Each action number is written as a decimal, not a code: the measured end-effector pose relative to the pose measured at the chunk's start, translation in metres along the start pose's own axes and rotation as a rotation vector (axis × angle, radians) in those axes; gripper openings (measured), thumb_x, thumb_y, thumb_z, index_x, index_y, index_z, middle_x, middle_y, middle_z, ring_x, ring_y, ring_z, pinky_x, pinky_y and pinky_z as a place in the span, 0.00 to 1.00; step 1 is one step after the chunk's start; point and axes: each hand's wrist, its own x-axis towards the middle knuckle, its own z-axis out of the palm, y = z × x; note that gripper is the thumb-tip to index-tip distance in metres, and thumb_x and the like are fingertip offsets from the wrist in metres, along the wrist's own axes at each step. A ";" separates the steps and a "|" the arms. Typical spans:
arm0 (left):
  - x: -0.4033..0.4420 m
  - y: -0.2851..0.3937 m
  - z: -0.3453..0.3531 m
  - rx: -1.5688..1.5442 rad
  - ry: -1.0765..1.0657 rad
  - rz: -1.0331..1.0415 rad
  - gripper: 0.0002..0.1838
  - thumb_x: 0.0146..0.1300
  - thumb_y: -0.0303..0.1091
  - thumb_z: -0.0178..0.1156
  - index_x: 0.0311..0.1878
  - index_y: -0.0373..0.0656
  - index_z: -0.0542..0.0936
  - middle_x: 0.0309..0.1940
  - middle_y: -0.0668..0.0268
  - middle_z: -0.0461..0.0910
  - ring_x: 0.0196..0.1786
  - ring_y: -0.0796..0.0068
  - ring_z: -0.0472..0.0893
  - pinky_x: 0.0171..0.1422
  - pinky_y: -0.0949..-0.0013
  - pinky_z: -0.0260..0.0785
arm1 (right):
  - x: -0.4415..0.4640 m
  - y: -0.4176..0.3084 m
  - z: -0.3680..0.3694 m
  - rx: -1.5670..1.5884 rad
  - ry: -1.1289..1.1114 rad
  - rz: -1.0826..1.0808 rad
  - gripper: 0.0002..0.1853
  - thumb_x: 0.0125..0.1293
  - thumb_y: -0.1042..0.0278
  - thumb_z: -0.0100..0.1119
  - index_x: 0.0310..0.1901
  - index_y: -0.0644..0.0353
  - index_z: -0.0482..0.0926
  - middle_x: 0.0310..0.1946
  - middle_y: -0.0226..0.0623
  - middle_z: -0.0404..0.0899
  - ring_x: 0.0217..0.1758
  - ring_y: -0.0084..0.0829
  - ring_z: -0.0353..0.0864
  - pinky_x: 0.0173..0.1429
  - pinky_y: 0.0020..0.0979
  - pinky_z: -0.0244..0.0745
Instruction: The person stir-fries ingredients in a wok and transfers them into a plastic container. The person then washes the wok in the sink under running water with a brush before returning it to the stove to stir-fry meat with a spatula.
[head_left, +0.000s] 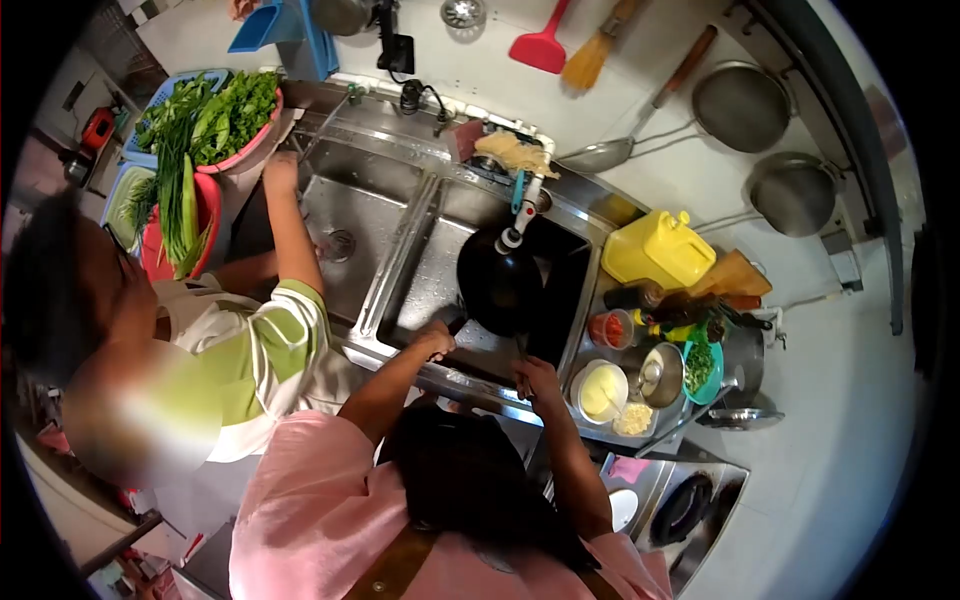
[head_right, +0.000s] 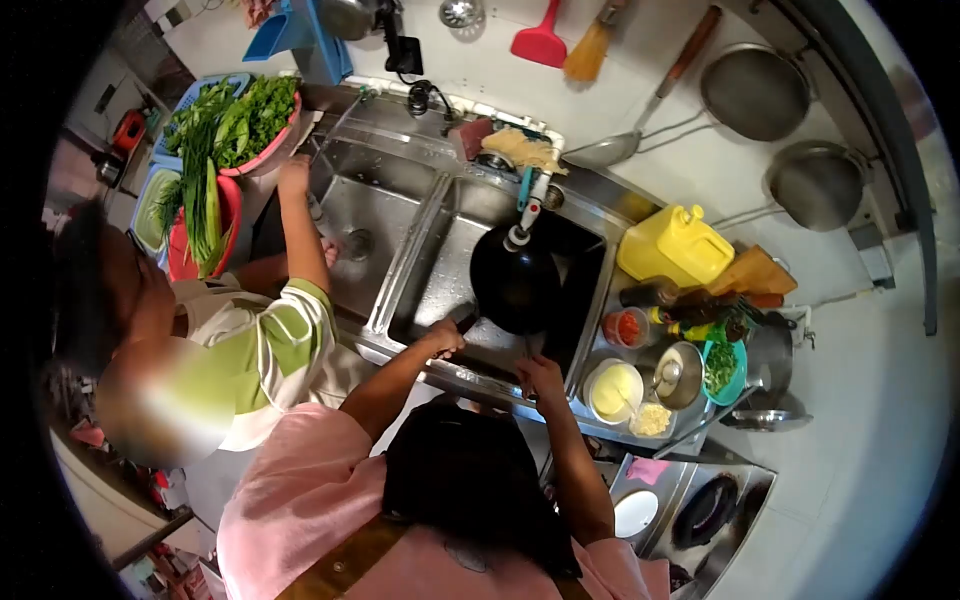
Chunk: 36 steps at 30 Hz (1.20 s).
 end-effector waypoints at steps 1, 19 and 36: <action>0.011 -0.010 -0.002 0.131 0.111 0.026 0.13 0.58 0.38 0.65 0.40 0.38 0.83 0.33 0.57 0.86 0.34 0.60 0.86 0.37 0.59 0.77 | 0.006 0.002 0.000 0.003 -0.022 -0.001 0.07 0.65 0.68 0.61 0.33 0.61 0.76 0.20 0.32 0.74 0.17 0.25 0.70 0.19 0.30 0.61; -0.032 0.241 -0.065 0.128 0.434 1.278 0.18 0.57 0.13 0.45 0.46 0.34 0.79 0.39 0.54 0.83 0.44 0.60 0.83 0.49 0.62 0.75 | 0.072 0.020 -0.016 0.219 -0.210 0.155 0.09 0.71 0.61 0.58 0.38 0.57 0.75 0.25 0.28 0.76 0.21 0.23 0.71 0.26 0.30 0.66; 0.134 -0.091 -0.009 0.302 0.321 0.020 0.32 0.61 0.46 0.63 0.67 0.46 0.71 0.61 0.48 0.77 0.63 0.47 0.78 0.66 0.52 0.71 | 0.068 0.012 -0.034 0.502 0.058 0.444 0.12 0.70 0.65 0.56 0.28 0.55 0.71 0.23 0.32 0.72 0.20 0.27 0.68 0.26 0.31 0.63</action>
